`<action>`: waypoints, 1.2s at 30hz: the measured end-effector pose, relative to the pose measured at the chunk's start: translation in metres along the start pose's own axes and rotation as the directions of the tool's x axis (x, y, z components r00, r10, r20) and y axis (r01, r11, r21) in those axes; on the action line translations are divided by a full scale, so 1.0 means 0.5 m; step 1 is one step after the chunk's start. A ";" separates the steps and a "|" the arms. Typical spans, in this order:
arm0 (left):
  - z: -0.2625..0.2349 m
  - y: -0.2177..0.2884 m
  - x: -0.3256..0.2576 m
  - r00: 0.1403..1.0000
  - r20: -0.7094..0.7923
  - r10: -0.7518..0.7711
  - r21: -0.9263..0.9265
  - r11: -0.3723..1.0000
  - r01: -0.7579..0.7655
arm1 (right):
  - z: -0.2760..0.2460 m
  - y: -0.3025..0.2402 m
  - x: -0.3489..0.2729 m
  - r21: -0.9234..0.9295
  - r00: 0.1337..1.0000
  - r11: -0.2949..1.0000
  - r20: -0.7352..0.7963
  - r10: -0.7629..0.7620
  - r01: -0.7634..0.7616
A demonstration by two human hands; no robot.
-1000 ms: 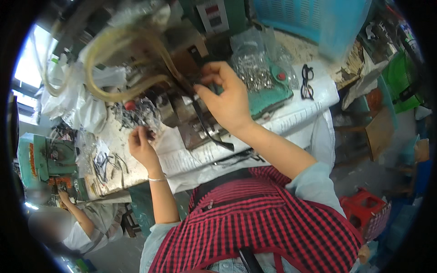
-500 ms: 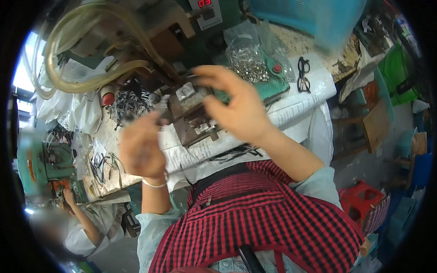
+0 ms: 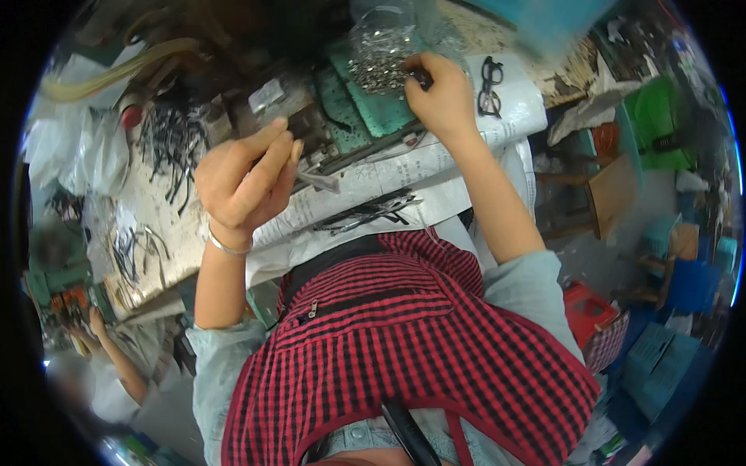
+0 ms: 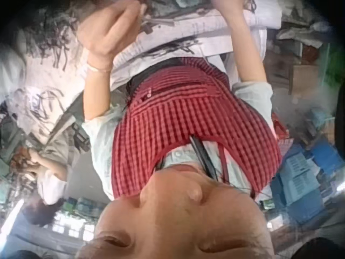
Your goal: The person repeatedly picks small black plastic pieces and metallic components from piles on the table, places them into a press machine, and removes the assembled units. The person handles the parts one at a time and stacks the finished pieces on the table.
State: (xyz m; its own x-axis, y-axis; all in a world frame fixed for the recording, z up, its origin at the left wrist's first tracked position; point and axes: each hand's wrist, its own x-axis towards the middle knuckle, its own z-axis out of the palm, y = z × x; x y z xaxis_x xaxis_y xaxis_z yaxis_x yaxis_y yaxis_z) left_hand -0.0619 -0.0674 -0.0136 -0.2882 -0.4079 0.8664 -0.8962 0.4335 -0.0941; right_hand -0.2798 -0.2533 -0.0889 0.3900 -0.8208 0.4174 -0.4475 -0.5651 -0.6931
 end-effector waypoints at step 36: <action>-0.168 -0.144 -0.367 0.322 0.220 -0.921 0.706 0.378 0.599 | -0.039 0.028 -0.111 0.095 0.973 0.986 -0.170 0.154 -0.139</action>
State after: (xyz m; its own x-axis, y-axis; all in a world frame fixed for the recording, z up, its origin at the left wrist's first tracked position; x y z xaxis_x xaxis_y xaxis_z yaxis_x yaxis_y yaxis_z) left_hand 0.0839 0.0439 -0.1246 0.6586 -0.7071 0.2575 -0.7493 -0.6479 0.1374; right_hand -0.3236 -0.2174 -0.1104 0.1734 -0.9001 0.3996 -0.4189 -0.4346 -0.7973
